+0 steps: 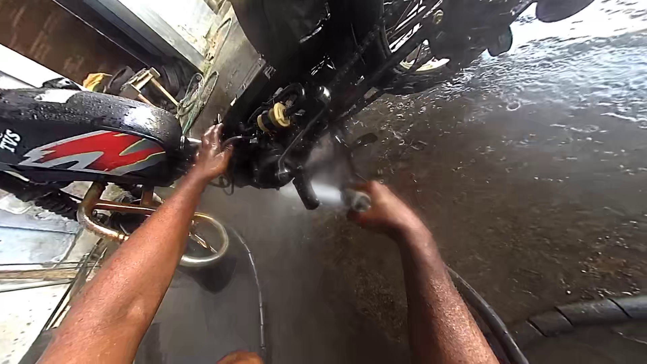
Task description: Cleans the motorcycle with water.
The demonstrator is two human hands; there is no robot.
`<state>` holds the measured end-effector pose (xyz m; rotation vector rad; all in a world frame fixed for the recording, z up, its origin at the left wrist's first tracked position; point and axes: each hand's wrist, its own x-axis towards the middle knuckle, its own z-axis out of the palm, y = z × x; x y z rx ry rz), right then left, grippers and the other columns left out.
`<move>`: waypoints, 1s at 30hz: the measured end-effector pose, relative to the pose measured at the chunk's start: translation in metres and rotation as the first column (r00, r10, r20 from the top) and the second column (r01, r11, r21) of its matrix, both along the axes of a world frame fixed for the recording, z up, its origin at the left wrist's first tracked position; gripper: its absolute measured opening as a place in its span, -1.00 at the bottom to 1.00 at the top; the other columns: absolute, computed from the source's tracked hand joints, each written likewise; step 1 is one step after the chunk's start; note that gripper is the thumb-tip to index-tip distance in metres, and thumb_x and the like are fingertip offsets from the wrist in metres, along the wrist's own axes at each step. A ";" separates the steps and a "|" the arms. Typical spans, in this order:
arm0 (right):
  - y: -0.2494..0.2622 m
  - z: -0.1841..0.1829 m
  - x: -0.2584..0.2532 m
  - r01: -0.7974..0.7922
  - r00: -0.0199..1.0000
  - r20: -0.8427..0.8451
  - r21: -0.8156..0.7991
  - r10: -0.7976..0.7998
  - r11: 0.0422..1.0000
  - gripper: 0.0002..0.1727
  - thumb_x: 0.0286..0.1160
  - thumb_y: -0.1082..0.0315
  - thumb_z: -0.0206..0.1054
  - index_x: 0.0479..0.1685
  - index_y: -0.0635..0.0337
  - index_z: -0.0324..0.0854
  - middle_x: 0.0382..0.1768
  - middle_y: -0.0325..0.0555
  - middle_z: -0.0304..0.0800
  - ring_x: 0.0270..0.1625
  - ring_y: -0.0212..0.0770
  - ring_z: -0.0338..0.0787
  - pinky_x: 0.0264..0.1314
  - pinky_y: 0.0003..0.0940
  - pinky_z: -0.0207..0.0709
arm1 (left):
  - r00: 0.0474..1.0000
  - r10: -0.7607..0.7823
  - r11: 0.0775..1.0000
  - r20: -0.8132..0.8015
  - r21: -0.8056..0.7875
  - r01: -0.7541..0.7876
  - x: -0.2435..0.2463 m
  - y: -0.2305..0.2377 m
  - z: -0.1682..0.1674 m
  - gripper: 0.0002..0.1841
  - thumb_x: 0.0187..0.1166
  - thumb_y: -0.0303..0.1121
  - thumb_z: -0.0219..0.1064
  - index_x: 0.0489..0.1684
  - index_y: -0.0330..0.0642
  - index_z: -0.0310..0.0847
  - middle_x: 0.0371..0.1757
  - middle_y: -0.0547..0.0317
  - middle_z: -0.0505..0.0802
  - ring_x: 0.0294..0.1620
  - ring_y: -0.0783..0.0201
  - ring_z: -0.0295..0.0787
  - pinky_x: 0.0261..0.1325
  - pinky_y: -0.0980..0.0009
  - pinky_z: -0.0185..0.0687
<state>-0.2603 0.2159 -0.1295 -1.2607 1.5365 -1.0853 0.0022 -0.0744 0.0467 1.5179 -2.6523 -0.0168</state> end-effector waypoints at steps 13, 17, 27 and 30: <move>0.013 0.083 0.002 -0.018 0.995 -0.104 -0.174 0.000 0.985 -0.39 0.18 0.32 0.58 0.39 -0.05 0.70 -0.04 -0.07 0.89 -0.02 -0.07 0.87 0.04 0.20 0.70 | 1.000 0.005 1.000 -0.001 -0.010 -0.005 0.002 -0.011 -0.008 -0.20 0.70 0.05 0.16 0.90 -0.10 0.00 0.87 -0.24 0.14 0.85 -0.33 -0.02 0.68 -0.50 -0.08; 0.017 0.098 -0.006 -0.012 0.982 -0.185 0.055 0.022 0.998 -0.42 0.21 0.27 0.60 0.36 -0.10 0.71 -0.03 0.02 0.88 0.01 0.07 0.86 0.03 0.32 0.68 | 0.998 0.032 0.999 0.052 0.016 -0.033 -0.007 0.007 0.002 -0.20 0.74 0.05 0.12 0.90 -0.15 -0.03 0.87 -0.24 0.13 0.84 -0.34 0.01 0.66 -0.50 -0.05; 0.049 0.224 0.026 0.155 0.988 -0.015 -0.020 -0.155 0.988 -0.39 0.09 0.36 0.51 0.34 0.02 0.71 -0.19 -0.18 0.88 -0.26 -0.25 0.84 -0.23 -0.05 0.73 | 0.981 -0.002 0.960 0.194 0.275 -0.052 -0.012 0.012 0.031 -0.08 0.75 0.12 0.09 0.93 -0.23 -0.33 0.93 -0.26 -0.17 0.91 -0.36 -0.31 0.69 -0.51 -0.20; 0.052 0.245 0.041 0.158 0.987 0.011 0.025 -0.158 0.987 -0.35 0.11 0.29 0.48 0.41 -0.03 0.67 -0.15 -0.23 0.88 -0.22 -0.30 0.85 -0.18 -0.10 0.77 | 0.971 0.004 0.946 0.237 0.314 -0.080 -0.016 0.012 0.038 -0.06 0.75 0.12 0.08 0.94 -0.21 -0.41 0.94 -0.23 -0.24 0.93 -0.31 -0.38 0.72 -0.49 -0.23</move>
